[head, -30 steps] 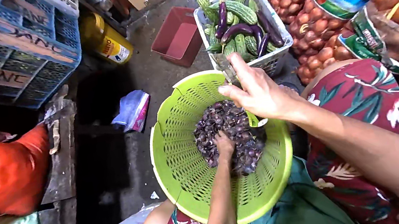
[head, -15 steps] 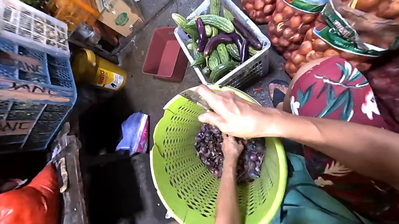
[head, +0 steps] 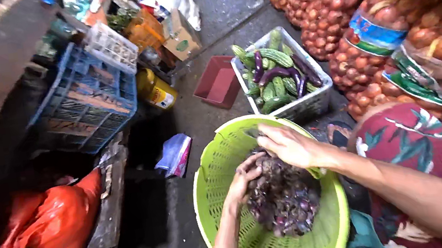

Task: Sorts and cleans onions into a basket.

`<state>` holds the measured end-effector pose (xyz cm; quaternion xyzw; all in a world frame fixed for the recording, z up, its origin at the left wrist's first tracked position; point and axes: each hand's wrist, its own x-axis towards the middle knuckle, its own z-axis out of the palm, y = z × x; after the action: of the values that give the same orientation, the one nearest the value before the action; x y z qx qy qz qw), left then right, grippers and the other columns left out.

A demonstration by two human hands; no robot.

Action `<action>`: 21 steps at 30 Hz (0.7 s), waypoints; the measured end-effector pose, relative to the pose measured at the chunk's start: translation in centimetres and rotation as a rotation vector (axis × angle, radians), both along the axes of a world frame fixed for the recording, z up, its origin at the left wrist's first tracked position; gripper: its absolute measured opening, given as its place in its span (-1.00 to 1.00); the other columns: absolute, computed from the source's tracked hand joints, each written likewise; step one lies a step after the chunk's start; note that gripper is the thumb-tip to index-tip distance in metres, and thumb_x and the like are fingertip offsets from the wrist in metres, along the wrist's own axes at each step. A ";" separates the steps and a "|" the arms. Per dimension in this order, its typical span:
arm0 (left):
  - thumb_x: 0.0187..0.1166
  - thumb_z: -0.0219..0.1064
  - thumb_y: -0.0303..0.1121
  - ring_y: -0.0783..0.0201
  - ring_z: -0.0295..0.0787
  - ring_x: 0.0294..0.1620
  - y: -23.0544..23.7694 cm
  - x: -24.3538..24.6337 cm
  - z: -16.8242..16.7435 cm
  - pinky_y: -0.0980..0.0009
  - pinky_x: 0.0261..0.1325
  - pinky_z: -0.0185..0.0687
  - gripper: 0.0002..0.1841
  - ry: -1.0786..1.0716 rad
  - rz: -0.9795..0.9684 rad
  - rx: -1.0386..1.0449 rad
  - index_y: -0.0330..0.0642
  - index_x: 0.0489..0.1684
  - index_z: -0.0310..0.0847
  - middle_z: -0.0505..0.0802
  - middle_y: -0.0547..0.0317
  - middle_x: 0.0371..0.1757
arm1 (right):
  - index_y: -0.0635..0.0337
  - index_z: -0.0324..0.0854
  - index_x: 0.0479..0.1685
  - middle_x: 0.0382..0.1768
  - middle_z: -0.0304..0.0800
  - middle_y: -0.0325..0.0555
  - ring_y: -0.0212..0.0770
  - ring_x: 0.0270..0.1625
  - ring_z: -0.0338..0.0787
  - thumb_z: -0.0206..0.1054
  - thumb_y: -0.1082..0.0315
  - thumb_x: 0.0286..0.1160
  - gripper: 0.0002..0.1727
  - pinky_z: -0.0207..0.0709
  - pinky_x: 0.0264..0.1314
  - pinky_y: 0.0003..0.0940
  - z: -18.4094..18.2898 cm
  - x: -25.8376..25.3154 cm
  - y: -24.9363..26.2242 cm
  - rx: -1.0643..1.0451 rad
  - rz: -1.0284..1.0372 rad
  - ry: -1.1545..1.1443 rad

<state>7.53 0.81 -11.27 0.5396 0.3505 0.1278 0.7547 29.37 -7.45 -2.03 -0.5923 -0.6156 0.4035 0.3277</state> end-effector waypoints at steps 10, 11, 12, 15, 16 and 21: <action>0.55 0.45 -0.08 0.61 0.79 -0.14 -1.2 -4.2 6.1 0.60 -0.10 0.73 -0.61 -0.427 -0.054 0.397 0.12 0.32 0.74 0.89 0.43 0.09 | 0.15 0.57 -0.37 -0.63 0.53 -0.15 -0.17 -0.66 0.58 0.29 -0.53 0.21 -0.21 0.39 -0.71 -0.26 -3.8 -5.0 -0.6 0.886 -0.037 -0.387; 0.56 0.43 -0.09 0.60 0.80 -0.10 -1.2 -4.2 6.1 0.59 -0.04 0.73 -0.62 -0.423 -0.042 0.430 0.10 0.32 0.75 0.89 0.43 0.11 | 0.15 0.57 -0.38 -0.63 0.52 -0.16 -0.19 -0.65 0.57 0.24 -0.50 0.30 -0.24 0.37 -0.71 -0.29 -3.9 -5.1 -0.5 0.904 -0.050 -0.404; 0.58 0.41 -0.09 0.61 0.80 -0.06 -1.2 -4.3 6.2 0.59 0.01 0.73 -0.62 -0.418 -0.039 0.459 0.09 0.32 0.76 0.89 0.44 0.14 | 0.14 0.56 -0.39 -0.63 0.51 -0.17 -0.20 -0.65 0.57 0.19 -0.48 0.40 -0.26 0.37 -0.70 -0.31 -3.9 -5.2 -0.4 0.918 -0.055 -0.424; 0.64 0.36 -0.11 0.61 0.77 0.01 -1.2 -4.5 6.4 0.58 0.06 0.71 -0.63 -0.398 -0.026 0.522 0.01 0.34 0.74 0.85 0.42 0.22 | 0.12 0.55 -0.43 -0.64 0.50 -0.18 -0.22 -0.65 0.56 0.10 -0.39 0.57 -0.31 0.38 -0.69 -0.34 -4.3 -5.3 -0.1 0.967 -0.070 -0.448; 0.64 0.37 -0.13 0.62 0.77 -0.03 -1.3 -4.5 6.5 0.60 0.01 0.71 -0.63 -0.394 -0.010 0.522 -0.02 0.34 0.73 0.85 0.42 0.22 | 0.12 0.54 -0.44 -0.64 0.49 -0.18 -0.22 -0.65 0.56 0.07 -0.37 0.61 -0.32 0.38 -0.69 -0.34 -4.5 -5.4 -0.1 0.976 -0.079 -0.452; 0.49 0.51 -0.18 0.58 0.77 -0.11 -1.8 -4.6 6.3 0.61 -0.12 0.74 -0.50 -0.414 0.094 0.484 -0.19 0.38 0.70 0.82 0.30 0.24 | 0.15 0.54 -0.44 -0.67 0.46 -0.18 -0.23 -0.68 0.52 0.01 -0.31 0.70 -0.32 0.33 -0.71 -0.37 -4.7 -5.7 -0.2 0.964 -0.100 -0.457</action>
<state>2.93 -1.01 -4.96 0.6491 0.1735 0.3495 0.6530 23.62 -7.61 -6.76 -0.4759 -0.7578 -0.0803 0.4391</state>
